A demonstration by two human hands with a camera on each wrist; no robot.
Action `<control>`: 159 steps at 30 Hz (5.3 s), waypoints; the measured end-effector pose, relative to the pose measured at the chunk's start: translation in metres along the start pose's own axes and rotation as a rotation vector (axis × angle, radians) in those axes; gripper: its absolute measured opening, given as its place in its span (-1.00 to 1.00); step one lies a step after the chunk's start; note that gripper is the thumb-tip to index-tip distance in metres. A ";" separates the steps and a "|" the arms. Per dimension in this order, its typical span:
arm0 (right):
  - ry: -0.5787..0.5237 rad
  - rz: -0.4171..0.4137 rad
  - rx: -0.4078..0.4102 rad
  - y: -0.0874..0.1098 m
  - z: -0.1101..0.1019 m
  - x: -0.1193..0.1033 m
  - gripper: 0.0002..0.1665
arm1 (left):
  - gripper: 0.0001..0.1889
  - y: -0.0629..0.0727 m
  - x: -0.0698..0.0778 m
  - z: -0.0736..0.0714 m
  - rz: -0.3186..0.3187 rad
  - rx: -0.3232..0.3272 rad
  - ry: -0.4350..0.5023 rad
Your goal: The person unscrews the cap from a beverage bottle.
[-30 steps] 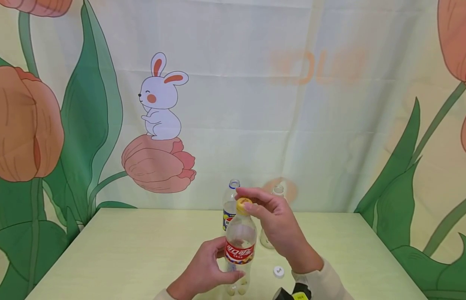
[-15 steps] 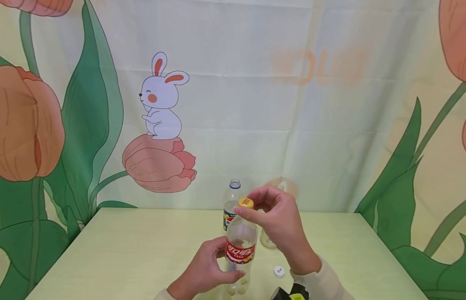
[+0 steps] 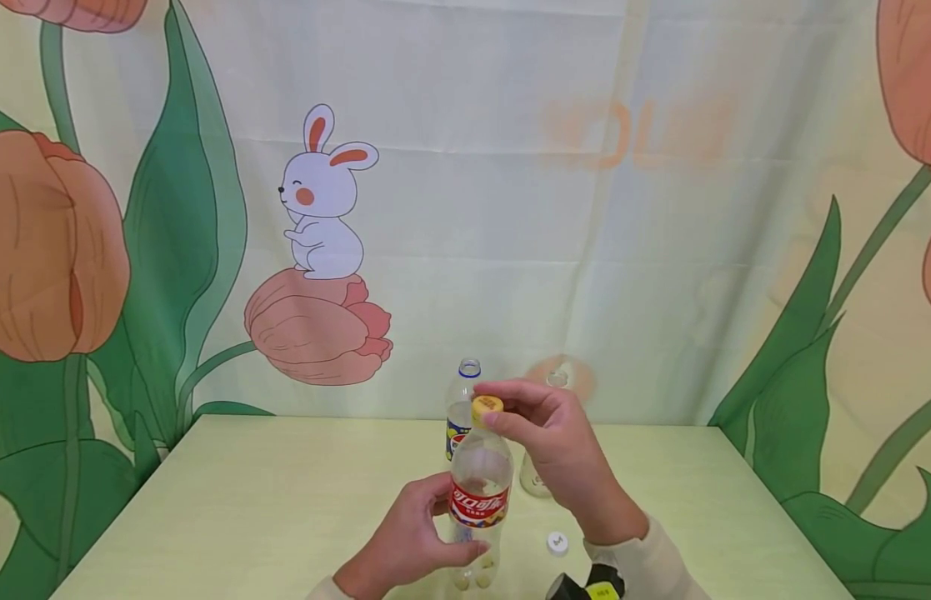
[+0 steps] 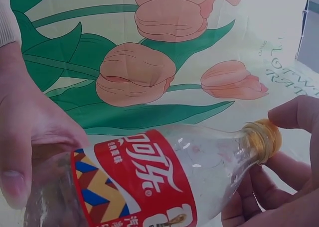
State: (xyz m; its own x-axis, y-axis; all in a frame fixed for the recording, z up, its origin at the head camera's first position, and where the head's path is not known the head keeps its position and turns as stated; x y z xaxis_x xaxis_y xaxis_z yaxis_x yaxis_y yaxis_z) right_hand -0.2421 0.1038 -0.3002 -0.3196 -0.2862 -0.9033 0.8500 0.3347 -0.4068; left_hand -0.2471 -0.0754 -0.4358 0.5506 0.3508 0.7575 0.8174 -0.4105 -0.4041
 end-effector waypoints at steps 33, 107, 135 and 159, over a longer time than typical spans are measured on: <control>0.083 0.019 0.011 0.000 0.000 -0.008 -0.65 | -0.47 0.002 0.001 0.000 0.031 0.009 -0.006; 0.207 0.112 -0.163 -0.008 0.020 0.113 -0.68 | -0.23 -0.024 -0.073 -0.089 -0.224 0.082 -0.192; 0.540 0.324 -0.231 -0.026 0.061 0.226 -0.74 | -0.22 -0.055 -0.126 -0.103 -0.291 0.005 -0.106; 0.589 0.447 -0.187 -0.029 0.075 0.236 -0.76 | -0.23 -0.049 -0.150 -0.105 -0.358 0.014 -0.067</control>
State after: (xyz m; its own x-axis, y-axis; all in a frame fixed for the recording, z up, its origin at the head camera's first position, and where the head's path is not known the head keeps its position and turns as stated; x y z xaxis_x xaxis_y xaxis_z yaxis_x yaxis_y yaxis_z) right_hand -0.3111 -0.0407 -0.4915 -0.1768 0.4208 -0.8898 0.8825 0.4680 0.0459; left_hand -0.3881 -0.1960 -0.4761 0.2384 0.5251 0.8169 0.9625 -0.2400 -0.1266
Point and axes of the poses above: each hand's wrist, its own y-axis away from the middle knuckle, its own z-axis out of the palm, x = y × z, the point moved 2 cm from there along -y, towards the middle knuckle, and after that the axes turned 13 degrees about -y, right-handed, at the moved point
